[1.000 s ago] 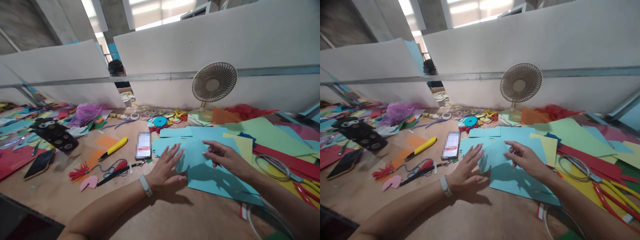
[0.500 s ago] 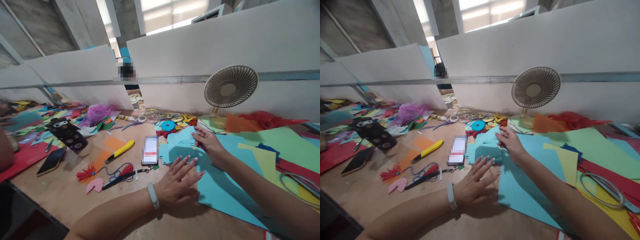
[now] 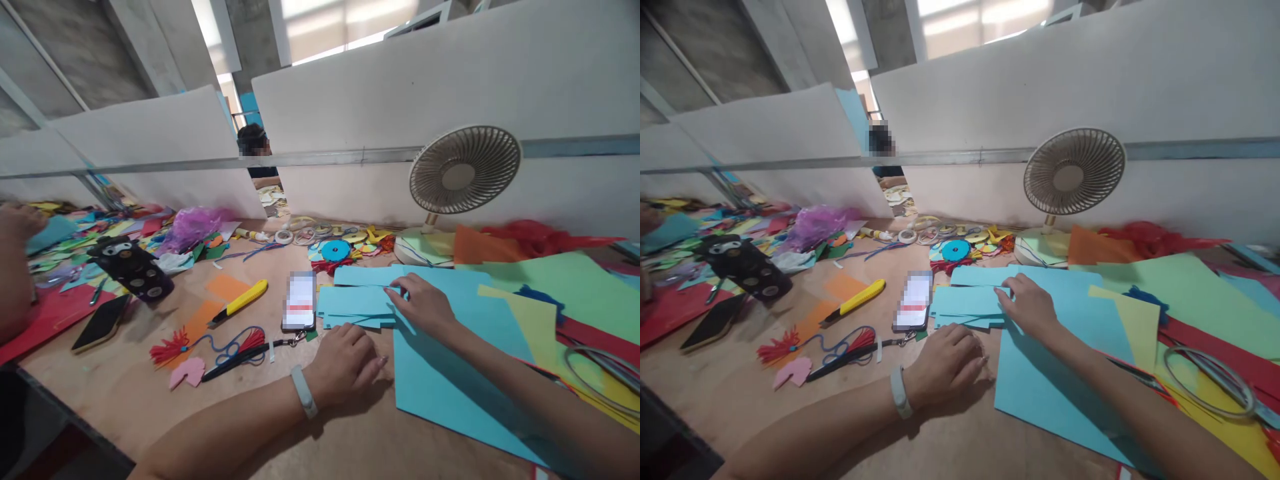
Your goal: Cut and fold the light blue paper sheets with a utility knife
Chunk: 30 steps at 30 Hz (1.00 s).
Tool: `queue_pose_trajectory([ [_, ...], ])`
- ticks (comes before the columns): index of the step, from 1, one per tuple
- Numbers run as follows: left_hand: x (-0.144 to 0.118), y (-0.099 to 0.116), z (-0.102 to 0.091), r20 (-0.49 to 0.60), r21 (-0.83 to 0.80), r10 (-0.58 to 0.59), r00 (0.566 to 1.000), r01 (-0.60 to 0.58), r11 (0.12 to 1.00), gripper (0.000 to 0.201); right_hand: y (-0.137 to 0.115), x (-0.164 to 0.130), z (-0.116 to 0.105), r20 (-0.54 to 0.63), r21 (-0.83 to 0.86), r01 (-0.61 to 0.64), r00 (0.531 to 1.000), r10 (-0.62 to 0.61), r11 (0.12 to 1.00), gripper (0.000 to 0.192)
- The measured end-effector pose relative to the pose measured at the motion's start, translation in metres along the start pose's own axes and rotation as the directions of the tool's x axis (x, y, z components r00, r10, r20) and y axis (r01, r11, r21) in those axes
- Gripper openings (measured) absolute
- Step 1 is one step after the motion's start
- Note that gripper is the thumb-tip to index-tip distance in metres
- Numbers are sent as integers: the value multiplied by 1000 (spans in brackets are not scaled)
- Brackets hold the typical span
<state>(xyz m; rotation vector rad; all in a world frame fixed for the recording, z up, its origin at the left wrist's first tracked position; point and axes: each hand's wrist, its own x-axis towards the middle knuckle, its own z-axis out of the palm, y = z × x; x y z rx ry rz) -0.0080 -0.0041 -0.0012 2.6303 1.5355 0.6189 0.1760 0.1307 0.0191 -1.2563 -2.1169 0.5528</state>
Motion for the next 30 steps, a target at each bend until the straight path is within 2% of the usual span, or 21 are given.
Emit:
queue_pose_trajectory([
  [4,1,0,1,-5,11,-58,998,58,998,28,-9,18,13,134,-62,215,969,-206,975,23],
  [8,0,0,-1,-2,8,-92,996,92,996,29,-15,35,37,278,-53,338,909,-311,940,23],
  [12,0,0,-2,15,15,-97,995,97,995,31,-18,42,52,330,-59,375,882,-337,925,25],
  [20,0,1,-3,28,3,-116,993,116,993,30,-24,46,55,346,-67,343,889,-301,937,28],
  [23,-1,1,-2,9,21,-118,993,117,993,30,-23,46,49,327,-55,332,897,-298,942,29],
  [25,0,1,-1,-5,38,-118,993,118,992,31,-19,41,38,304,-53,323,906,-293,945,31],
  [27,0,0,0,-14,50,-111,994,111,993,32,-12,30,17,286,-60,314,915,-285,948,32],
  [30,0,-2,-1,-19,71,-90,996,92,993,33,7,2,-27,263,-98,283,932,-249,954,34],
])
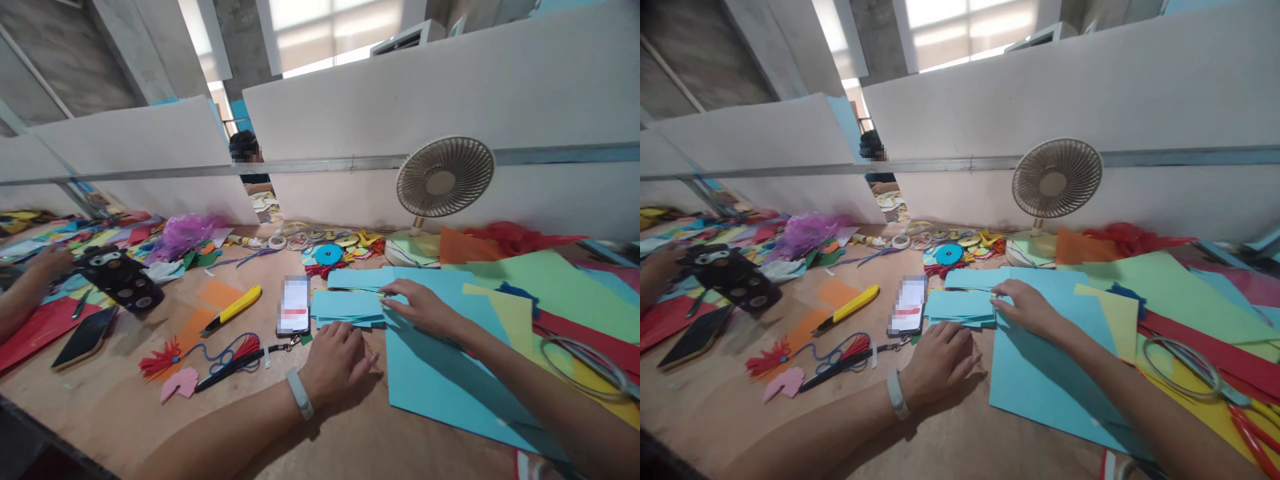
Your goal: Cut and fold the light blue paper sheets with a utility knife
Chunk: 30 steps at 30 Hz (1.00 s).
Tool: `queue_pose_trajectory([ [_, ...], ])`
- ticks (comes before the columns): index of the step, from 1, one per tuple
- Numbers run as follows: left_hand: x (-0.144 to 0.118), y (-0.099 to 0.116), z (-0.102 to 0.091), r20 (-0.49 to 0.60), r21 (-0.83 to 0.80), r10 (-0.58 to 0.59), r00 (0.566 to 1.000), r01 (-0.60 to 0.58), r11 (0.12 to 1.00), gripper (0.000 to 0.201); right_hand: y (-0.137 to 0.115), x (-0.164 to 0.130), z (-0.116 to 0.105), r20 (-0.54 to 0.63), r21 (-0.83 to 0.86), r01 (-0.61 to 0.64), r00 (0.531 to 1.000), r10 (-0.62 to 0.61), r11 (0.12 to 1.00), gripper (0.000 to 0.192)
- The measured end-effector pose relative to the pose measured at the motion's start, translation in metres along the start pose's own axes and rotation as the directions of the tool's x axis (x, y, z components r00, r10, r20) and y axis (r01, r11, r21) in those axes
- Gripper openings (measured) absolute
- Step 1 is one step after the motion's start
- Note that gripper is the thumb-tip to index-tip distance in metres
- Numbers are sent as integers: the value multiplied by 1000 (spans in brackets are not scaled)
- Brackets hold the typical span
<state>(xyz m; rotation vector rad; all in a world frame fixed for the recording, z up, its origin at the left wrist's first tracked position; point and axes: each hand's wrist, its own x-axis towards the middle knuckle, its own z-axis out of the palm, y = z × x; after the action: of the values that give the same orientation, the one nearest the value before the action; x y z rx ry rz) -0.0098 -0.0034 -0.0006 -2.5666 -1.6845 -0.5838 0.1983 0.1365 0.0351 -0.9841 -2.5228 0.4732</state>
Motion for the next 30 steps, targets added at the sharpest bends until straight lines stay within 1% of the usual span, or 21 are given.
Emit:
queue_pose_trajectory([
  [2,0,0,-2,6,-12,53,999,-52,999,33,14,-35,-22,-6,-26,-40,999,40,999,36],
  [4,-2,2,-5,35,-59,177,984,-175,983,37,29,-71,-37,-6,-73,-106,994,106,992,44],
  [5,-2,3,-5,58,-89,256,965,-251,964,44,37,-87,-41,-7,-92,-139,990,139,986,48],
  [7,-3,7,-5,107,-146,402,909,-385,911,64,51,-113,-42,-6,-111,-208,978,209,972,54],
  [8,-4,9,-4,131,-170,450,883,-427,888,72,56,-122,-40,-10,-123,-230,973,230,965,56],
  [10,-4,14,-1,172,-206,490,855,-455,866,80,62,-135,-33,-29,-162,-243,970,242,956,55],
  [13,-2,21,5,235,-221,490,840,-444,868,81,61,-141,-26,-58,-213,-237,972,229,948,45],
  [16,0,26,5,275,-196,472,837,-432,880,75,56,-141,-27,-56,-210,-227,974,221,951,36],
  [20,9,35,2,250,-148,410,877,-384,911,65,54,-140,-31,-72,-181,-221,975,212,958,29],
  [23,23,48,4,222,-125,353,909,-333,935,67,58,-139,-31,-106,-167,-249,967,234,954,27],
  [25,33,57,8,217,-119,337,916,-317,941,73,63,-138,-33,-139,-165,-290,953,269,943,27],
  [27,43,66,13,220,-123,343,913,-323,938,80,69,-138,-38,-190,-171,-350,929,317,921,30],
  [30,53,74,20,222,-138,369,902,-346,928,85,78,-143,-53,-296,-194,-475,862,411,858,34],
])
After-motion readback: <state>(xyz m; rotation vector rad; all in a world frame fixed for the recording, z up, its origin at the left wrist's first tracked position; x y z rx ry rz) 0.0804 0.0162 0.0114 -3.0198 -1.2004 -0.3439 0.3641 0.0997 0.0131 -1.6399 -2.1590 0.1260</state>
